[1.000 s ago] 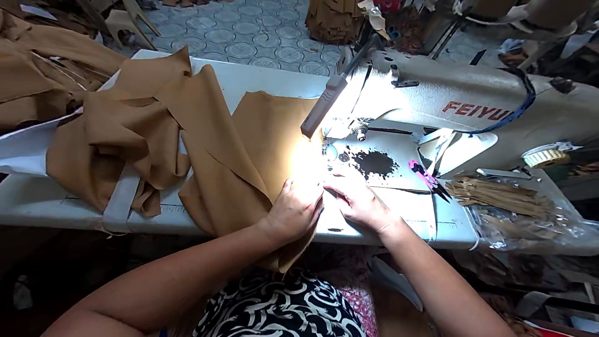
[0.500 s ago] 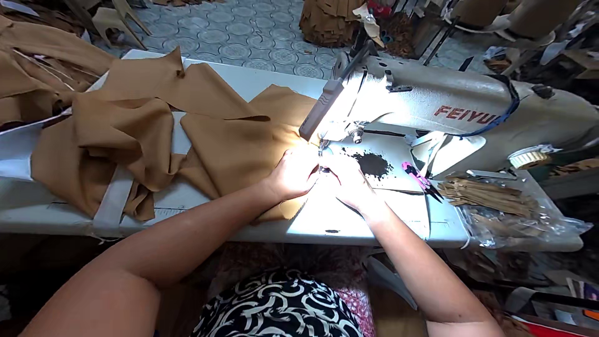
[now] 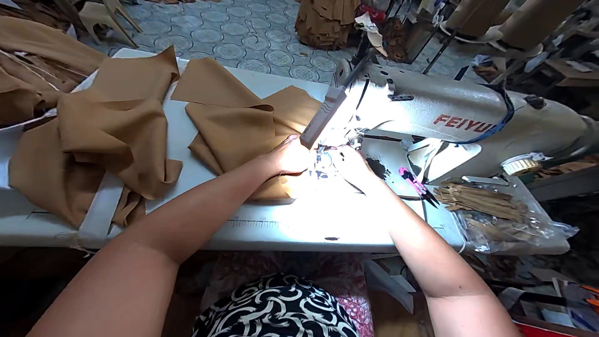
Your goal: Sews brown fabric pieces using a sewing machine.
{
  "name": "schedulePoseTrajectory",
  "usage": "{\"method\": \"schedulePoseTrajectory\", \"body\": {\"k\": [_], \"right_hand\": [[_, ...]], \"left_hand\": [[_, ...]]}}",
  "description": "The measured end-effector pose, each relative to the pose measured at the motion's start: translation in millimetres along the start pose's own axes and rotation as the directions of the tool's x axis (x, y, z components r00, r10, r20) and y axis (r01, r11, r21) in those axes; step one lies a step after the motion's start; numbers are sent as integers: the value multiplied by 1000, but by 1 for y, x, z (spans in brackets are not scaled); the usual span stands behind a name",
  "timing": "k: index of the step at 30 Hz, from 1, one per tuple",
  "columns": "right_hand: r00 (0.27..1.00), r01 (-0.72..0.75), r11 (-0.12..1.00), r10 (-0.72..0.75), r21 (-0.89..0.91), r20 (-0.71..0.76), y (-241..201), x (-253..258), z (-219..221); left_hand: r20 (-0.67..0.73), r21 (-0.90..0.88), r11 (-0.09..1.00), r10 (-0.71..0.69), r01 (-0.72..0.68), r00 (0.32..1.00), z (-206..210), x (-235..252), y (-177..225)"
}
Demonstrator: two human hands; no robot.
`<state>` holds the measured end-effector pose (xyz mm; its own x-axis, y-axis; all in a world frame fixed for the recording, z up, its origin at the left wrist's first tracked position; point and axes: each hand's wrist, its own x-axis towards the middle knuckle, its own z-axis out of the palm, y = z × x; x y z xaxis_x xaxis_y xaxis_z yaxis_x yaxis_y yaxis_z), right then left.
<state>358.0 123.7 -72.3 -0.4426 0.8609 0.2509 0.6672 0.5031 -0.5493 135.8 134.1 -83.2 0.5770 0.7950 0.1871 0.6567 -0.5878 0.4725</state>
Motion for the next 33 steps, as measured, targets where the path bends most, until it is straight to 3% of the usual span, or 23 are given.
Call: {"method": "schedulePoseTrajectory", "body": {"k": [6, 10, 15, 18, 23, 26, 28, 33], "right_hand": [[982, -71, 997, 76, -30, 174, 11, 16, -1], [975, -120, 991, 127, -53, 182, 10, 14, -4], [983, -115, 956, 149, -271, 107, 5, 7, 7], [996, -50, 946, 72, -320, 59, -8, 1, 12], [975, 215, 971, -207, -103, 81, -16, -19, 7], [997, -36, 980, 47, -193, 55, -18, -17, -5], [976, -218, 964, 220, -154, -4, -17, -10, -13], [909, -413, 910, 414, 22, -48, 2, 16, -12]], "left_hand": [[111, -192, 964, -164, 183, 980, -9, 21, -10], [159, -171, 975, -115, 142, 981, -13, 28, -13], [177, -164, 980, -80, 109, 981, -12, 30, -11], [142, -163, 986, -8, 32, 990, -14, 27, -5], [160, -153, 988, 56, -31, 986, -28, 19, 2], [270, -27, 1000, 11, -4, 963, -41, 13, 1], [287, 35, 999, -39, 30, 957, -43, 13, -5], [113, 113, 980, -176, 163, 978, -35, 21, -44]]}}
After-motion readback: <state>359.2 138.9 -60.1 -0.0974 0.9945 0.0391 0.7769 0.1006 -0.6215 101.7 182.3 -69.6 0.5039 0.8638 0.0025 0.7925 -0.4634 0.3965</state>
